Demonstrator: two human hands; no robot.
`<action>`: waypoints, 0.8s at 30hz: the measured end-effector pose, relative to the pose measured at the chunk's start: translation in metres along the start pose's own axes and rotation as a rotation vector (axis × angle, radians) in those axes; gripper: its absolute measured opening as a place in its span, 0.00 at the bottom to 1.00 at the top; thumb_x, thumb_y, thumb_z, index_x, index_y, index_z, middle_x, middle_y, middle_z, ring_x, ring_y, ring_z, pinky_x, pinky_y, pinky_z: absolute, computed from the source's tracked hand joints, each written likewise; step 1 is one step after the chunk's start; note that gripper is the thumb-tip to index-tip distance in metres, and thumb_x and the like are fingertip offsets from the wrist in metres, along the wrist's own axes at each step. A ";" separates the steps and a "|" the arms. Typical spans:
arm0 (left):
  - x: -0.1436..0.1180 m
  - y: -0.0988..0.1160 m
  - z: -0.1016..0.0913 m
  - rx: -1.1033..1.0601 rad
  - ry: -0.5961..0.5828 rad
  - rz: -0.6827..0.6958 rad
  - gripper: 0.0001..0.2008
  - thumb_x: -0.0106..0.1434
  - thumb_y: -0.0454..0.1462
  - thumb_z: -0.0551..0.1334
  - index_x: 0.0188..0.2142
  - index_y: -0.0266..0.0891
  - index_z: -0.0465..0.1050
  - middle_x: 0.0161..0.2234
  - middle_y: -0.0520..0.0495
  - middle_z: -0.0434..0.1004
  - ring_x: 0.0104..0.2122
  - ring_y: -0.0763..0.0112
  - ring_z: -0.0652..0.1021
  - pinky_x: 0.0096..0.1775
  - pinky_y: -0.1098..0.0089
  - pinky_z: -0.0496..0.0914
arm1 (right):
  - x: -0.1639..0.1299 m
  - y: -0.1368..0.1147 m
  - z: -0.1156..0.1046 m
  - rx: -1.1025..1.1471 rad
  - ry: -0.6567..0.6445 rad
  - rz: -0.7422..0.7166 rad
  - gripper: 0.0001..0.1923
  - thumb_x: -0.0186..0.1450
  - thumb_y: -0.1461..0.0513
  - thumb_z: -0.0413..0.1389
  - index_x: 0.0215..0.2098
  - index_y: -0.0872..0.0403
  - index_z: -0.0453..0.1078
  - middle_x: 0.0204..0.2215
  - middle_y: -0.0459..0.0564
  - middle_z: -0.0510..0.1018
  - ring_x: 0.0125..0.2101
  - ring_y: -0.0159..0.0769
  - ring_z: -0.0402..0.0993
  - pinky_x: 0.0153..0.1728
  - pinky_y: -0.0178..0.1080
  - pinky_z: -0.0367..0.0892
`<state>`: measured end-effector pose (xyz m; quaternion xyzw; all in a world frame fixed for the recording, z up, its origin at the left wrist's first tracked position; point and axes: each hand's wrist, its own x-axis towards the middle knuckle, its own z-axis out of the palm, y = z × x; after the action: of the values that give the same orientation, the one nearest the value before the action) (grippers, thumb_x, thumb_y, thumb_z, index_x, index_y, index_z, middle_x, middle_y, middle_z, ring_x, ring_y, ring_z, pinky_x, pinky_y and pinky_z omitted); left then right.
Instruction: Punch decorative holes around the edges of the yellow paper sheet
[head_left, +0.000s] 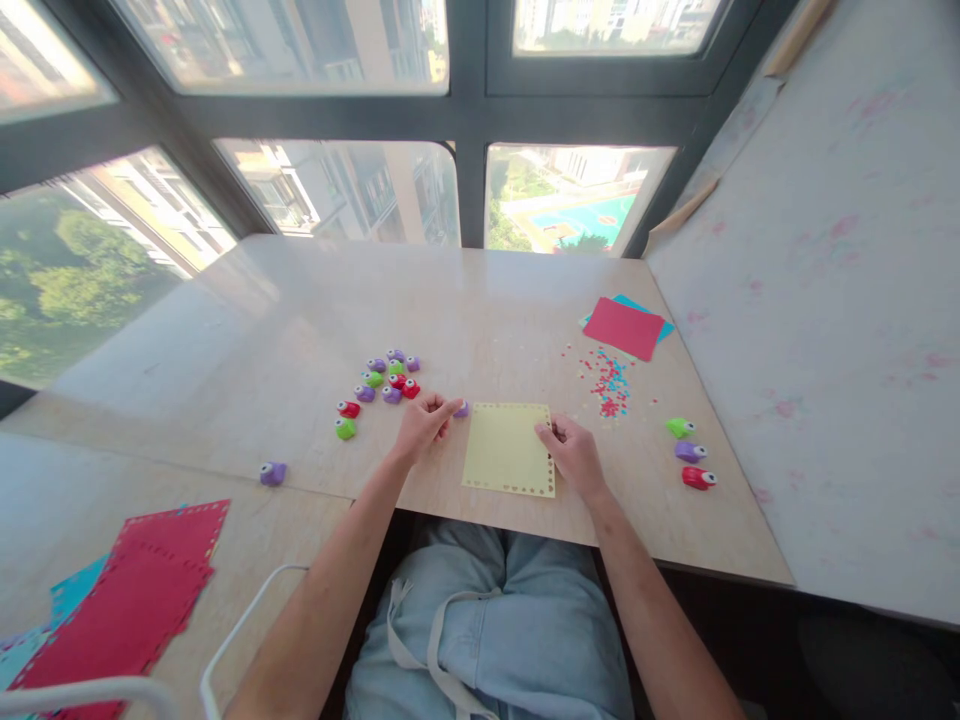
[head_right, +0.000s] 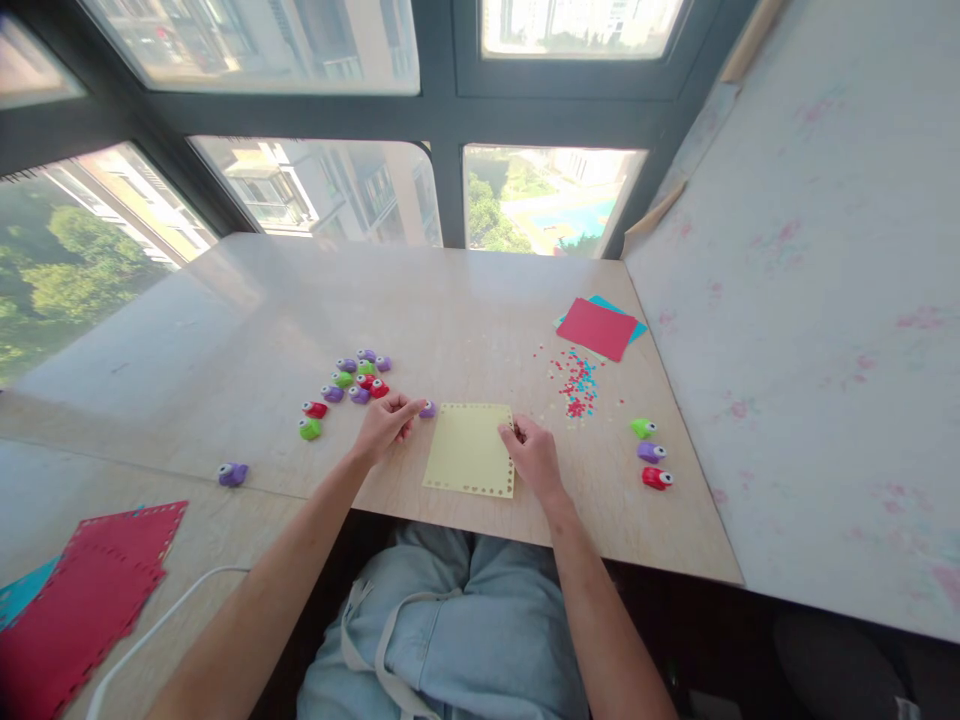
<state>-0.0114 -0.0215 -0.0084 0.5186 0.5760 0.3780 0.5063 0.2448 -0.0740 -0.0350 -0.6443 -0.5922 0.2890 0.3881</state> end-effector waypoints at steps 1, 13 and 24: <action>-0.001 -0.002 0.000 0.007 -0.002 0.010 0.19 0.55 0.50 0.66 0.28 0.39 0.64 0.17 0.56 0.66 0.14 0.78 0.65 0.16 0.77 0.57 | 0.000 0.000 0.000 0.004 -0.002 -0.001 0.15 0.63 0.54 0.52 0.25 0.54 0.67 0.20 0.43 0.67 0.22 0.31 0.60 0.25 0.33 0.54; -0.001 -0.010 0.003 0.168 0.008 0.121 0.16 0.55 0.45 0.65 0.38 0.37 0.73 0.17 0.58 0.63 0.15 0.78 0.64 0.18 0.76 0.56 | -0.002 0.000 0.001 0.016 0.005 -0.008 0.14 0.63 0.53 0.51 0.27 0.54 0.68 0.21 0.43 0.68 0.23 0.32 0.61 0.26 0.34 0.54; -0.019 -0.013 -0.012 -0.559 0.144 0.050 0.16 0.54 0.46 0.65 0.32 0.40 0.61 0.18 0.58 0.67 0.14 0.82 0.65 0.17 0.81 0.58 | -0.003 0.000 0.003 0.015 0.040 -0.027 0.15 0.63 0.53 0.51 0.23 0.53 0.62 0.18 0.41 0.63 0.21 0.31 0.59 0.25 0.33 0.53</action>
<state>-0.0272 -0.0413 -0.0145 0.3448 0.4710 0.5701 0.5781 0.2420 -0.0760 -0.0368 -0.6390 -0.5908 0.2753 0.4086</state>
